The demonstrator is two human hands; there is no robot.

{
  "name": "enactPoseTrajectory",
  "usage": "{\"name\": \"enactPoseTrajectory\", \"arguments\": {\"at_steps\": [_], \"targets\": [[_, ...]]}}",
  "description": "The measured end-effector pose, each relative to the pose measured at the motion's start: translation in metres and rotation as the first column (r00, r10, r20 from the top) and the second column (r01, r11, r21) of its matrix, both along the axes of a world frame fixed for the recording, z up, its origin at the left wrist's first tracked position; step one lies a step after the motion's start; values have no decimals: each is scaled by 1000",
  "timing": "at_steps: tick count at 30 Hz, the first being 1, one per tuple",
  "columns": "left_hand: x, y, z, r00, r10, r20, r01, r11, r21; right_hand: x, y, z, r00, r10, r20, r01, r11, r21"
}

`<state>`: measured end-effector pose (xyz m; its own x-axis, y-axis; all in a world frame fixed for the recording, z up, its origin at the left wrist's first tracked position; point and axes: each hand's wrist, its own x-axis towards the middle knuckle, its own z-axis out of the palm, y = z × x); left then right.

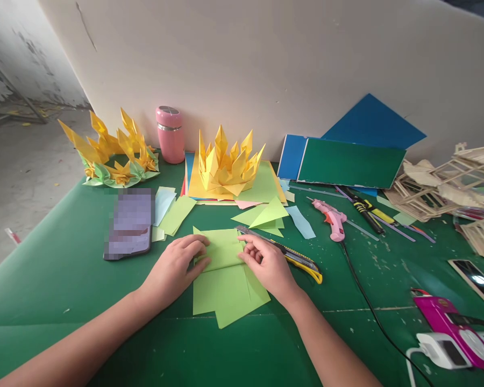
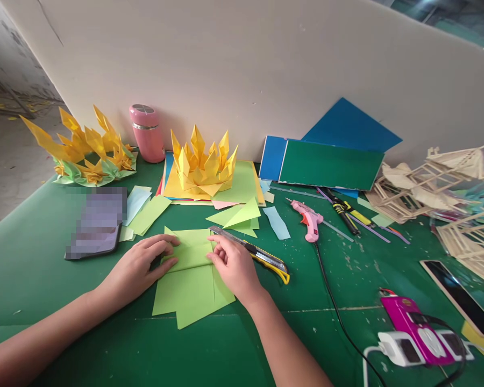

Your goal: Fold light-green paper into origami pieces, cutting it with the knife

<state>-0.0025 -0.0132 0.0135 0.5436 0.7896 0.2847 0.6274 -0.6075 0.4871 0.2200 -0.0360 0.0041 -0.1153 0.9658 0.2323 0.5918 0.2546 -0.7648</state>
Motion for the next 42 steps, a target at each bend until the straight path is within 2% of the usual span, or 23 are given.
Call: {"name": "enactPoseTrajectory", "arguments": {"at_steps": [4,11,20,33,42], "targets": [[-1,1,-1,999,-4,-33,5,1000,12,0,0,-1,999,-2,47,-2,997,71],[1,0,1,996,16,-89,-12,999,45,-1,-1,1,996,9,90,-17,996,90],[1,2,1,991,-66,-116,85,983,162,-2,-2,3,984,15,178,-41,989,143],[-1,4,2,976,-102,-194,122,988,98,-3,-3,4,972,18,234,-51,990,134],[-3,7,3,977,-121,-173,130,991,43,-4,-3,4,966,24,257,-62,988,141]]}}
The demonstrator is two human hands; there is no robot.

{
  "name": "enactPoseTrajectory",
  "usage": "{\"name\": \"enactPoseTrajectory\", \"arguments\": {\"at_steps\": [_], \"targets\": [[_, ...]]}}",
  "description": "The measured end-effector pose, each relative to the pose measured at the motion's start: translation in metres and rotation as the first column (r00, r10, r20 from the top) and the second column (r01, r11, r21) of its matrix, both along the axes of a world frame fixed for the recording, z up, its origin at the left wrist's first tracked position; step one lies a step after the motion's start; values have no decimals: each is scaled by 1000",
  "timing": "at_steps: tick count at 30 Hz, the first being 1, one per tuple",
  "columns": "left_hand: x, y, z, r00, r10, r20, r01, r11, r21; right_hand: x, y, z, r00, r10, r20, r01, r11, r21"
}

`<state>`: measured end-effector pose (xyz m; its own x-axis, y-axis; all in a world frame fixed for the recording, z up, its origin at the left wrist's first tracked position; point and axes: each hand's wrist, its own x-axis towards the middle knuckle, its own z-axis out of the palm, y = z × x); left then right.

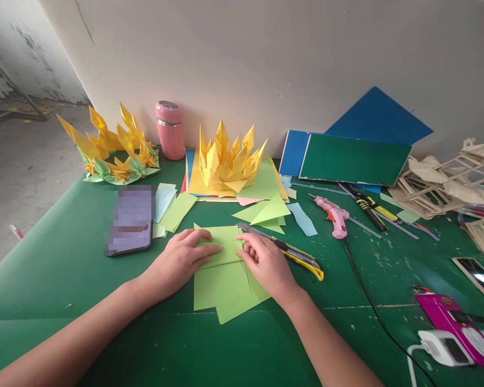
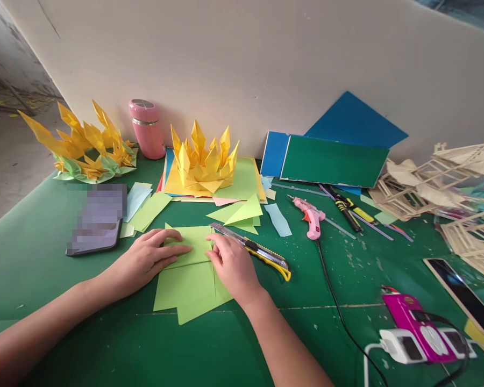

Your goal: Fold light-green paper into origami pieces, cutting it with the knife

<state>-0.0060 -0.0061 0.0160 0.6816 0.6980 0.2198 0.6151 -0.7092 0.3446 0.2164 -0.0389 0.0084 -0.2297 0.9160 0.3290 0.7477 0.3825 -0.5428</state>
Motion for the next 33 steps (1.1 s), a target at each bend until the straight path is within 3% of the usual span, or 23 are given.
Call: {"name": "enactPoseTrajectory", "arguments": {"at_steps": [11,21,33], "targets": [[1,-2,-5,998,21,-66,-20,1000,18,0,0,1,1000,-12,-8,12,1000,-18],[2,-2,-3,997,18,-75,-16,1000,19,7,-6,6,986,-46,-162,16,983,-182],[1,-2,-3,998,11,-57,-9,1000,24,8,-7,11,992,-22,-121,-2,981,-196]]}}
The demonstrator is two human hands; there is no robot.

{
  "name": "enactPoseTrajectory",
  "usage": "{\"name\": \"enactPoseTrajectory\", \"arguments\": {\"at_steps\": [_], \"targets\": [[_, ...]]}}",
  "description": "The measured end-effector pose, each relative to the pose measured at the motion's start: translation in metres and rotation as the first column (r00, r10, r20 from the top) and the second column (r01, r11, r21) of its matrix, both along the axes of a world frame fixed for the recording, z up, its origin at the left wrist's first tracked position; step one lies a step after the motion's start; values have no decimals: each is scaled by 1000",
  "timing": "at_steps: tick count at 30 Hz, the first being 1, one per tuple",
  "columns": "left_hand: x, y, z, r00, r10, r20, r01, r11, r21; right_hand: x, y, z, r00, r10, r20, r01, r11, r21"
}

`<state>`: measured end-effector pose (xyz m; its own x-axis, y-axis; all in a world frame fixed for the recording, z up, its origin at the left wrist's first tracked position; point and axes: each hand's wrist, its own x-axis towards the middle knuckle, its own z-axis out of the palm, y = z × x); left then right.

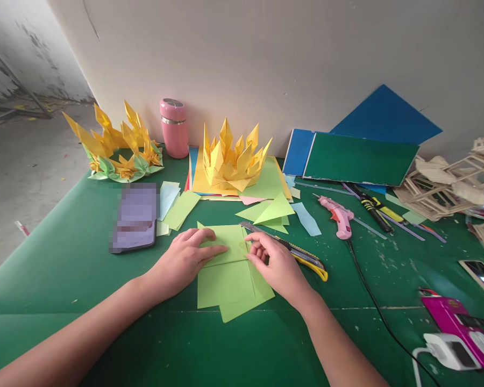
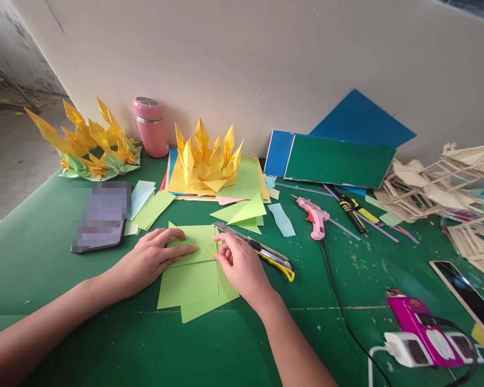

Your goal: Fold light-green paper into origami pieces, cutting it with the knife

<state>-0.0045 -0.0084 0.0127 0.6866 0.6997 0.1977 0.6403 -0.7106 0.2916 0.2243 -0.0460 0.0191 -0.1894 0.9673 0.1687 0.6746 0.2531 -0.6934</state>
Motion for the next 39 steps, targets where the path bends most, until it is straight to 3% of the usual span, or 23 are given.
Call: {"name": "enactPoseTrajectory", "arguments": {"at_steps": [20,39], "targets": [[-1,3,2,999,-34,-4,33,999,-23,-20,-3,-4,977,68,204,-102,982,159],[0,3,4,999,-42,-8,41,999,-9,-64,-5,-6,962,201,185,-247,930,271]]}}
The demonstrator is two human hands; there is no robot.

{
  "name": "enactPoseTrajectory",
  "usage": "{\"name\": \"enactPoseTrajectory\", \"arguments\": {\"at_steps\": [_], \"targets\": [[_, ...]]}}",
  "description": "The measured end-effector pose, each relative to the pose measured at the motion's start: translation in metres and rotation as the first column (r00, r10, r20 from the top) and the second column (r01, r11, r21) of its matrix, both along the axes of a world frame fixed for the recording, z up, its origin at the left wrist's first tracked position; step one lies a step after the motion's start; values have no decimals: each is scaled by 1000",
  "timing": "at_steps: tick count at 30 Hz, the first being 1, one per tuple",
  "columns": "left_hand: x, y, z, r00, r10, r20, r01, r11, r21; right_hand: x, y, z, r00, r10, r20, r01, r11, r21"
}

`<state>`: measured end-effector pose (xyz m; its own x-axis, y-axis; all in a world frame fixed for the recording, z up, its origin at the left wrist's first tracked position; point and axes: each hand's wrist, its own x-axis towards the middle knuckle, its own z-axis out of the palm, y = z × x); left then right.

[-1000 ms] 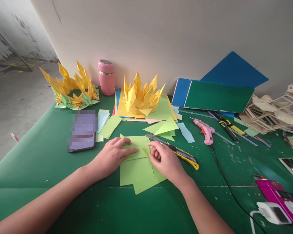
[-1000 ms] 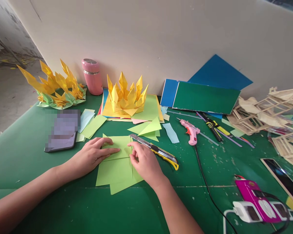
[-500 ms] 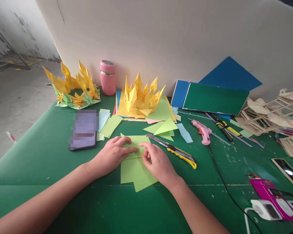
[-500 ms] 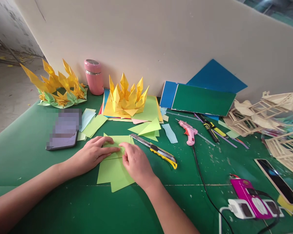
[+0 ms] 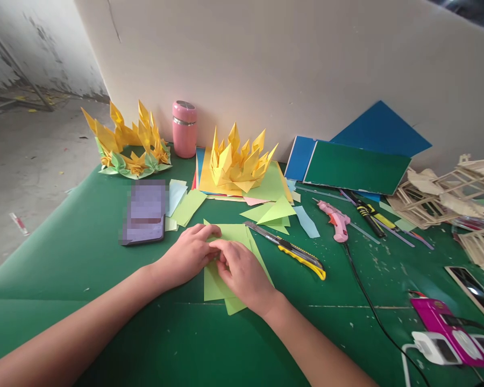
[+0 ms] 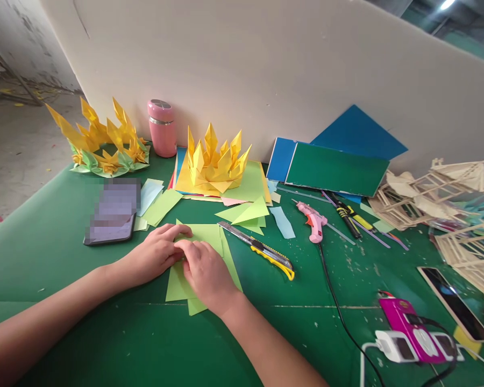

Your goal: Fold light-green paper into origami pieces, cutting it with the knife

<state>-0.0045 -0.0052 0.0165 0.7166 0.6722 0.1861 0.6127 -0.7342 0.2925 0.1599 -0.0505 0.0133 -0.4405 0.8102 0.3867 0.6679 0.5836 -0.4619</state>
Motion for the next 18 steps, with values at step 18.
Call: {"name": "enactPoseTrajectory", "arguments": {"at_steps": [18], "targets": [[-2,-1,-2,1000,2,28,-1,1000,-12,67,8,3,910,-394,-127,401,915,38]]}}
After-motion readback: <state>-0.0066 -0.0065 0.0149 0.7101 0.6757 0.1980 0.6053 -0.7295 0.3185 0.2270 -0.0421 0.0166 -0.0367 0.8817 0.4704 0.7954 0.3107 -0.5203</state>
